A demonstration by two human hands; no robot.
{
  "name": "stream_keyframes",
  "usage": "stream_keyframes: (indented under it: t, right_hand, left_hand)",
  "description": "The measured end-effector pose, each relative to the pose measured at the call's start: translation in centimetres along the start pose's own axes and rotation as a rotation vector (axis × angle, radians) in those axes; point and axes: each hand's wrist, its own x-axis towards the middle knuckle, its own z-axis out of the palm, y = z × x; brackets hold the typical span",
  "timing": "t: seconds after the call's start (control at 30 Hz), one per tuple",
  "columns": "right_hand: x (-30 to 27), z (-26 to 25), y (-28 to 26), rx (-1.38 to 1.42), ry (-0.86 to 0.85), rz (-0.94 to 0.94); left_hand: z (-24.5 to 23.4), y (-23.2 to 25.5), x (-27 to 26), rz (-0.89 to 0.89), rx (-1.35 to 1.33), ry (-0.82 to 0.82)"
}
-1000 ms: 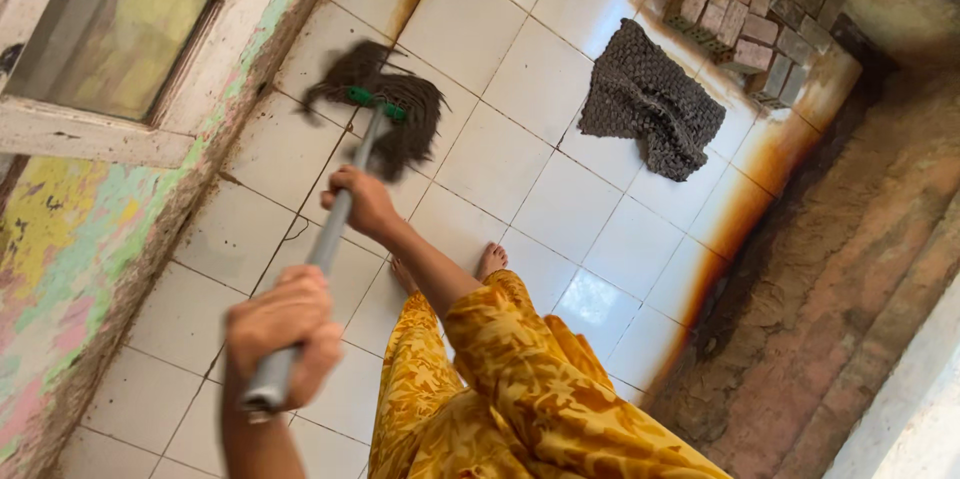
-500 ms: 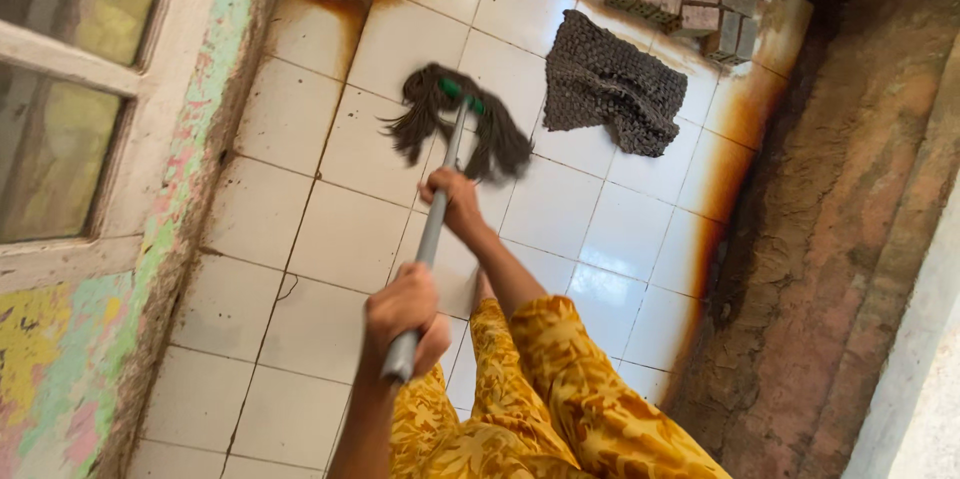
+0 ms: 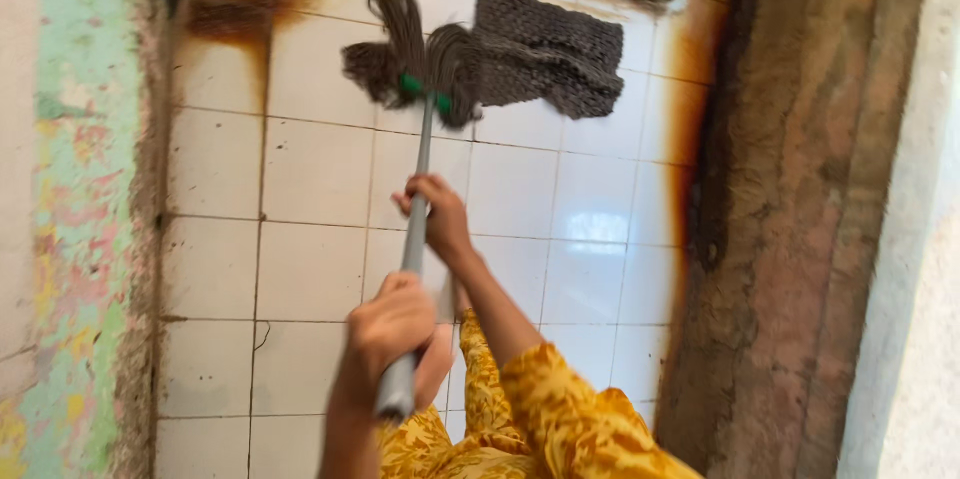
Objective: The person mops a tiled floor using a mop with a long handle, moving a floor mat several times to clean the surface beneath it.
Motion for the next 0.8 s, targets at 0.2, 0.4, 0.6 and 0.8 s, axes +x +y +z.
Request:
stream_keyframes:
  t: [0.2, 0.4, 0.6, 0.8]
  right_hand:
    - [-5.7, -9.4, -1.7, -0.172, -0.032, 0.015]
    - [-9.0, -16.5, 6.3, -0.244, 0.096, 0.167]
    - [-14.8, -21.3, 18.3, -0.453, 0.12, 0.3]
    - [-19.3, -22.6, 25.8, -0.584, -0.228, 0.187]
  left_hand:
    - [2.1, 3.6, 0.1, -0.081, -0.305, -0.226]
    - [12.4, 0.1, -1.9, 0.014, -0.408, -0.359]
    - [20.9, -4.4, -6.0, -0.046, -0.425, -0.332]
    - [19.5, -6.0, -13.2, -0.219, -0.419, -0.294]
